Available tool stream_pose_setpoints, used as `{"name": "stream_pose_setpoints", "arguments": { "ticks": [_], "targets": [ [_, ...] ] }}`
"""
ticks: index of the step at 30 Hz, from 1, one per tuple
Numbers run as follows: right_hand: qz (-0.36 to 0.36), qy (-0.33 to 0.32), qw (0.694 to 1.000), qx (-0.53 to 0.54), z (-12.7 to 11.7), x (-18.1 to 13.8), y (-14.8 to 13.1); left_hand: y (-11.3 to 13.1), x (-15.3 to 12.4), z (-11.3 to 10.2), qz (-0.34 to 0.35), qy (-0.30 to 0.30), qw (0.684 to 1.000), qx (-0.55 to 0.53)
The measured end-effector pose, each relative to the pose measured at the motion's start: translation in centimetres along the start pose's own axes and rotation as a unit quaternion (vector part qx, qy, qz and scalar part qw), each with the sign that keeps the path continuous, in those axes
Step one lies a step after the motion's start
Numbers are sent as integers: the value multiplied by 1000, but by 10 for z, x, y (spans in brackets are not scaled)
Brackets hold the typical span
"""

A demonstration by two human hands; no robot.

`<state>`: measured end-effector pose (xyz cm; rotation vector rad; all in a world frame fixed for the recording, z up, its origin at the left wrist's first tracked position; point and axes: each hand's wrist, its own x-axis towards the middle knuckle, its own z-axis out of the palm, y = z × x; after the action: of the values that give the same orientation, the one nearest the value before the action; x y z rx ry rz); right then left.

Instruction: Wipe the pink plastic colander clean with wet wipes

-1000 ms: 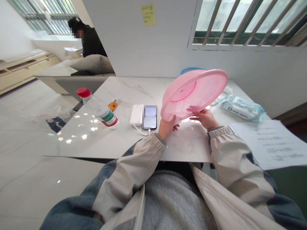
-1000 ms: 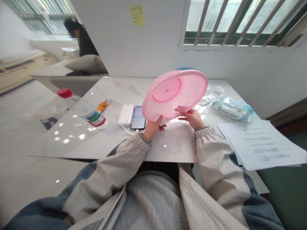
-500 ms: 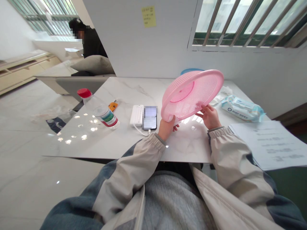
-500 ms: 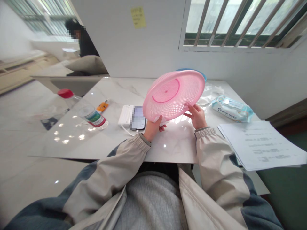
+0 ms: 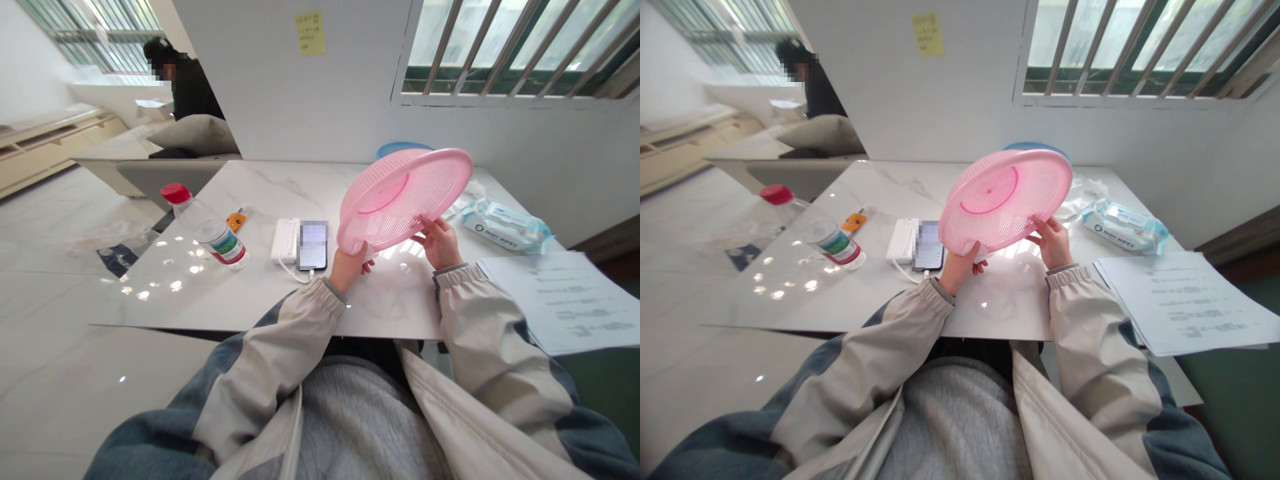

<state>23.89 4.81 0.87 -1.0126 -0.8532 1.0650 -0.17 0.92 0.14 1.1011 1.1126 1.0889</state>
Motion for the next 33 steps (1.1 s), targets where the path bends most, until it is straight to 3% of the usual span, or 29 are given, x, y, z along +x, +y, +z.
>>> {"name": "stream_pose_setpoints", "arguments": {
  "ticks": [9, 17, 25, 33],
  "targets": [
    [16, -9, 999, -28, 0, -3, -1, 0, 0, 0, 2, -2, 1000, 1],
    [84, -102, 986, -102, 2, -8, 9, 1, -2, -2, 35, -15, 999, 20],
    [68, -80, 992, -76, 0, -6, 4, 1, -3, -1, 24, -13, 999, 29],
    [13, -1, 999, -35, -4, 0, -3, -7, 3, -1, 13, 15, 998, 52]
  ]
}}
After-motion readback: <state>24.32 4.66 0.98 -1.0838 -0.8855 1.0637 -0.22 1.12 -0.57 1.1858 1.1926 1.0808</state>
